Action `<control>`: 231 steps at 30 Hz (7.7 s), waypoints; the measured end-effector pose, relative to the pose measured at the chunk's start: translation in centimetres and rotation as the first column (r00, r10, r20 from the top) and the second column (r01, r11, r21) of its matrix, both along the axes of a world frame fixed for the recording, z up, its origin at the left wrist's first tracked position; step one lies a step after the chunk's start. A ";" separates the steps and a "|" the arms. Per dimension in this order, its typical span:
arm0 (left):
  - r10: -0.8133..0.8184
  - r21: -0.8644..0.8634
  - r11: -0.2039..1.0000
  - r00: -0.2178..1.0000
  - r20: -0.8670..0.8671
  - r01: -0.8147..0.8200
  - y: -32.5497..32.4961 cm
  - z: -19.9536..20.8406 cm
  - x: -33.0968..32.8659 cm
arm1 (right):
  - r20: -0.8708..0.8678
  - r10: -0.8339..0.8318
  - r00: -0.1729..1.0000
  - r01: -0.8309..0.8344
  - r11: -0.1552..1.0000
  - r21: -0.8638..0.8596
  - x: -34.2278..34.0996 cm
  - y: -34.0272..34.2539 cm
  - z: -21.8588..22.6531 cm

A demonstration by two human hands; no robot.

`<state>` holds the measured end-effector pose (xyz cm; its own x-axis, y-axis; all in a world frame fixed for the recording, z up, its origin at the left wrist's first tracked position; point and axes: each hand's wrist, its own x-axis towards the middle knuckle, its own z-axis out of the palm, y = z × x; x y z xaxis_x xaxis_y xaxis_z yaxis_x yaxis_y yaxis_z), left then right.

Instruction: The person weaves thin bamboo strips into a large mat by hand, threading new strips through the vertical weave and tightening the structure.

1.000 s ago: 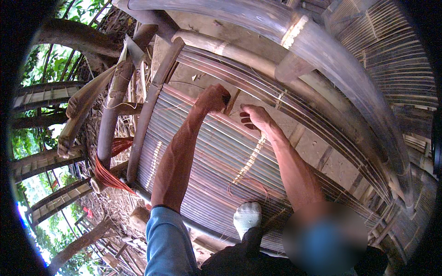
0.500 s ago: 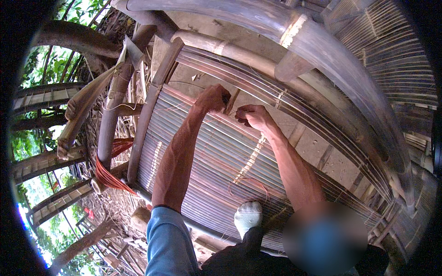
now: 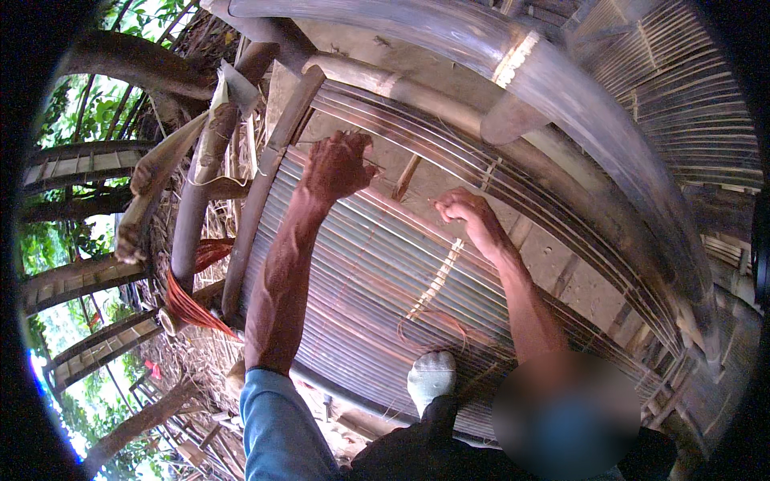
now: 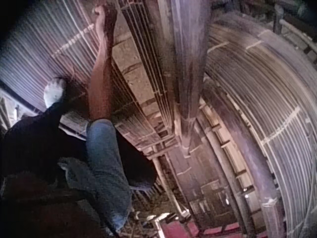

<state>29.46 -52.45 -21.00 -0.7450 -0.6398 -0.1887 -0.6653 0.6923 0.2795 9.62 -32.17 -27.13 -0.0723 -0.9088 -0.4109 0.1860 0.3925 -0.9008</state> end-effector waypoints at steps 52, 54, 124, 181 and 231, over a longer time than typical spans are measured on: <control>0.929 0.658 0.219 0.359 0.085 -0.721 26.9 5.7 45.0 | 0.314 0.027 0.949 -0.162 0.896 0.413 2.6 -5.0 -1.3; 0.916 0.615 0.236 0.383 0.116 -0.752 27.9 5.6 45.8 | -0.194 0.287 0.938 -0.244 0.945 0.216 1.9 -3.8 -0.4; 0.263 -0.085 0.914 0.739 -0.620 -0.397 25.7 1.3 3.6 | -0.725 0.664 0.182 -0.613 0.653 0.444 -15.3 22.2 19.1; -0.206 0.356 0.896 0.959 -0.194 0.264 29.5 -7.6 -19.8 | -0.481 0.128 0.867 -0.048 0.983 0.175 -15.3 26.7 -0.9; -0.063 -0.120 0.993 0.828 -0.558 -0.005 37.9 -3.5 -7.9 | -0.744 0.113 0.659 -0.009 0.990 0.142 -12.4 29.2 4.0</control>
